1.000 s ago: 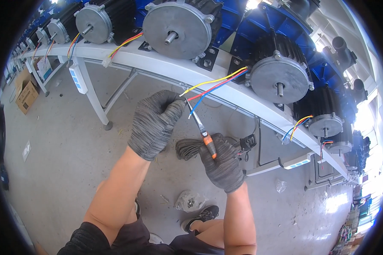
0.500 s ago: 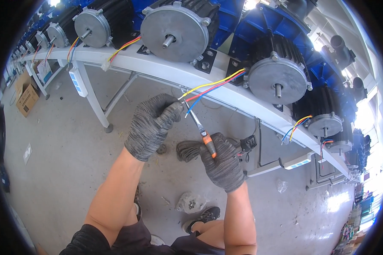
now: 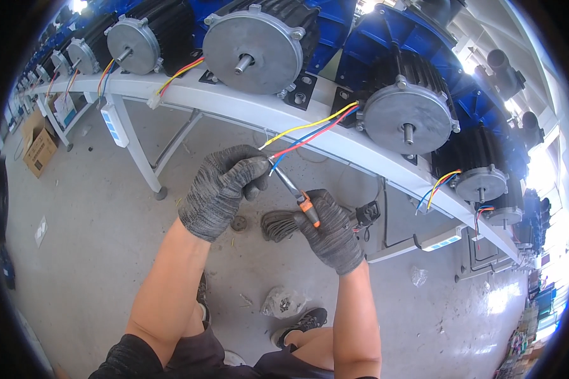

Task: Stripping insulation from wires and crimping metal terminals onto them for electric motors on a production line.

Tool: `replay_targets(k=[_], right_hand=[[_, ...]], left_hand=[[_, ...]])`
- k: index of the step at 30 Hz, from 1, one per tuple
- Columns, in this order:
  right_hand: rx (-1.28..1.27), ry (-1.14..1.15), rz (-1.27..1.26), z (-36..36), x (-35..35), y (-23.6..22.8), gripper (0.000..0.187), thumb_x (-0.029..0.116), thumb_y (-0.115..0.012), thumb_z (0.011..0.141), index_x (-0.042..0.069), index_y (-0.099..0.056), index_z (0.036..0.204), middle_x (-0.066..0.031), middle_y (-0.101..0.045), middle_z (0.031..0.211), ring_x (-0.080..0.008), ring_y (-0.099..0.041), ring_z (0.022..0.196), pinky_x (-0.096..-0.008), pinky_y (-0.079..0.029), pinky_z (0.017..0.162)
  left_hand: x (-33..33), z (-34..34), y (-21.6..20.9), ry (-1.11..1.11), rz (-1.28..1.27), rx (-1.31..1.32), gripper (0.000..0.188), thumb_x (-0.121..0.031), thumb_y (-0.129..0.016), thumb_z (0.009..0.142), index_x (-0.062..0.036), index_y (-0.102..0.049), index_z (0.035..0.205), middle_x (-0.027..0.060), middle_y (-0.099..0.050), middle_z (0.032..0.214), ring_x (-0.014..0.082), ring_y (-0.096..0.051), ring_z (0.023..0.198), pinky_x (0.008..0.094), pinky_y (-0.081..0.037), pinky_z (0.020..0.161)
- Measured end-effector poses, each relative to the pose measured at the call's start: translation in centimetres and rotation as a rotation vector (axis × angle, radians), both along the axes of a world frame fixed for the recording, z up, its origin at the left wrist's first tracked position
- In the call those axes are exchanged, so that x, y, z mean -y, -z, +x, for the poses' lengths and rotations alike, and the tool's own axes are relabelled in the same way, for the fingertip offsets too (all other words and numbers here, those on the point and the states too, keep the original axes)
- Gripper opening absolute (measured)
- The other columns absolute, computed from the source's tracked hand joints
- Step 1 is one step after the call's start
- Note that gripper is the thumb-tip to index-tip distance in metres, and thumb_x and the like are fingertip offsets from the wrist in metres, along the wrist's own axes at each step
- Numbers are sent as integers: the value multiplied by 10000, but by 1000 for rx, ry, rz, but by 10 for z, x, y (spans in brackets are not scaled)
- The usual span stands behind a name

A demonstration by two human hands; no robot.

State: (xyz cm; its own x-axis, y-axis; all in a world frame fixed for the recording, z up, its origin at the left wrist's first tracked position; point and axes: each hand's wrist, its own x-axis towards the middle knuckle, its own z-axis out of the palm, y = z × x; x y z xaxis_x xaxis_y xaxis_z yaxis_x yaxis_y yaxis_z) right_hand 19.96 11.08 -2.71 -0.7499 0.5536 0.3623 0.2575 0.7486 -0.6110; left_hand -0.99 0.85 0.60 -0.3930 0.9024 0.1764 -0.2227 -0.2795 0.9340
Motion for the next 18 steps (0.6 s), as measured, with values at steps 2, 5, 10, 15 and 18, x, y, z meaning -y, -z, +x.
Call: replay_targets(k=[2, 5, 10, 15, 18], right_hand=[[10, -14, 30, 1, -4, 3, 299, 114, -727, 908, 5, -601, 1156, -157, -594, 1054, -341, -617, 931, -392, -512, 811], [6, -7, 47, 2, -6, 3, 297, 123, -736, 904, -1, -613, 1144, -156, -598, 1064, -339, -621, 933, -391, -516, 806], [-23, -37, 48, 1, -5, 5, 293, 114, -739, 900, -3, -619, 1140, -157, -603, 1069, -336, -626, 927, -386, -518, 803], [-31, -33, 51, 2, -6, 6, 291, 103, -738, 896, -2, -621, 1140, -157, -606, 1067, -335, -627, 928, -385, -518, 801], [-10, -38, 128, 2, -4, 5, 277, 98, -732, 899, -2, -620, 1132, -152, -599, 1042, -328, -622, 914, -386, -513, 793]], left_hand=[[-1, 0, 0, 6, 7, -8, 151, -169, -694, 945, -22, -730, 958, 3, -641, 769, 71, -543, 671, 226, -445, 602], [-3, -1, 2, 23, 27, -5, 155, -170, -697, 941, -20, -730, 960, -1, -633, 759, 69, -539, 664, 223, -440, 598], [-2, 0, 0, 19, 28, -14, 173, -186, -695, 942, -18, -729, 954, -4, -624, 750, 69, -535, 660, 223, -438, 597], [-1, 0, 0, 38, 51, -26, 176, -201, -694, 944, -31, -735, 953, -9, -625, 750, 61, -528, 659, 224, -437, 601], [1, -1, -2, 28, 27, -50, 178, -211, -695, 945, -37, -734, 952, -13, -624, 755, 59, -525, 663, 222, -439, 606]])
